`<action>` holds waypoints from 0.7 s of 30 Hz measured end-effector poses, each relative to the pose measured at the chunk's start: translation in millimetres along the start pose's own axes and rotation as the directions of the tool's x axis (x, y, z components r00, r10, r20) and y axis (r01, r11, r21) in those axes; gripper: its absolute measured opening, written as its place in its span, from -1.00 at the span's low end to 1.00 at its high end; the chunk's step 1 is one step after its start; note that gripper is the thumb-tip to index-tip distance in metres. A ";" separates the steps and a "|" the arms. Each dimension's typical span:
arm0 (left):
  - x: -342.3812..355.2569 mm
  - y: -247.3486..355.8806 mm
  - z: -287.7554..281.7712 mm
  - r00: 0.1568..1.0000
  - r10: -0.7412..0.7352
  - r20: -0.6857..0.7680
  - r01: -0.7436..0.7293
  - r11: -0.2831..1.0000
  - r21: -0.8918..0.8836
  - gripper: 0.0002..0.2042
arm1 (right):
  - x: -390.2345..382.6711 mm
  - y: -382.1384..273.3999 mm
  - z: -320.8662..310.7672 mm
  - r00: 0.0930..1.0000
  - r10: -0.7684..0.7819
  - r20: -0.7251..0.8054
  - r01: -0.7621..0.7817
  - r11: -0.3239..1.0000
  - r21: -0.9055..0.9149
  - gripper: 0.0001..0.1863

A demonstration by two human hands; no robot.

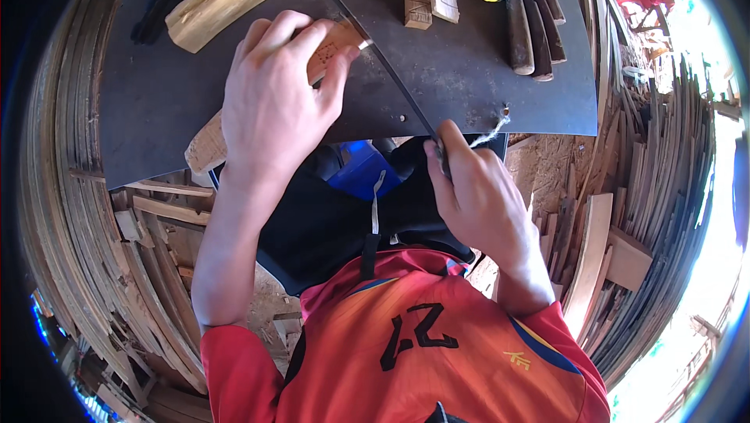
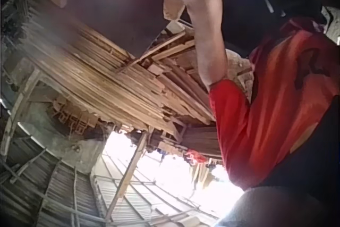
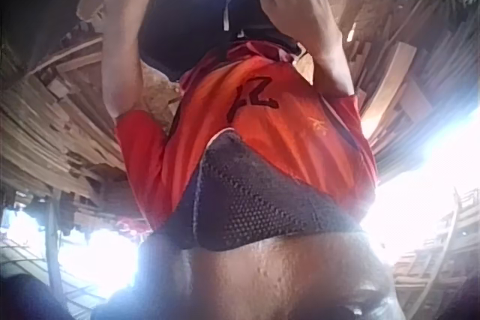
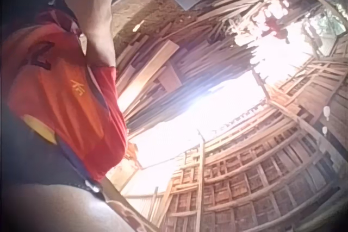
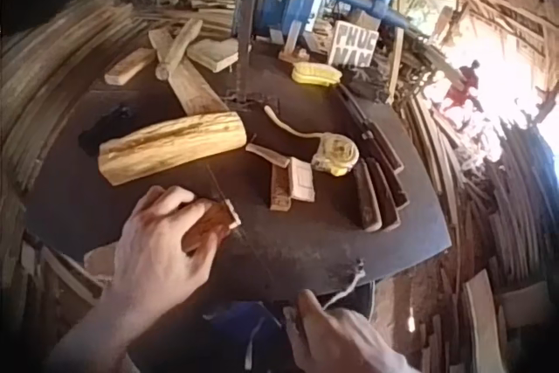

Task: Shaping a small piece of wood using a hand file at a workbench.

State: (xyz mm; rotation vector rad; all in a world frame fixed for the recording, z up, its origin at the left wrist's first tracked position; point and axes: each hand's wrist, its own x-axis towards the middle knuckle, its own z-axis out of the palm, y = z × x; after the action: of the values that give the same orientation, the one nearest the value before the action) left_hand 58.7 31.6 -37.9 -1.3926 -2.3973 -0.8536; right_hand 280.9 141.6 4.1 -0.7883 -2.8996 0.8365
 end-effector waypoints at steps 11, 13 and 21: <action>1.5 -0.2 0.7 0.999 0.000 0.033 0.001 1.000 -0.022 -0.67 | 17.5 -2.5 1.2 0.996 -0.082 -0.043 0.081 0.996 -0.027 -0.79; 0.0 0.3 0.9 0.999 -0.020 0.026 0.020 1.000 0.003 -0.69 | 10.6 -1.1 -0.7 0.994 -0.085 -0.066 0.083 0.996 -0.045 -0.80; 1.5 -1.2 0.2 0.997 0.031 0.068 -0.028 0.999 -0.040 -0.69 | -14.4 2.1 -7.7 0.999 -0.005 0.034 0.004 1.000 0.016 -0.75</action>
State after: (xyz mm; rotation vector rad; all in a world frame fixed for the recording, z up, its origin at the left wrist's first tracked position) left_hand 56.9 32.3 -37.8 -1.4909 -2.4161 -0.8640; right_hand 295.6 140.1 11.4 -0.7738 -2.9191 0.8803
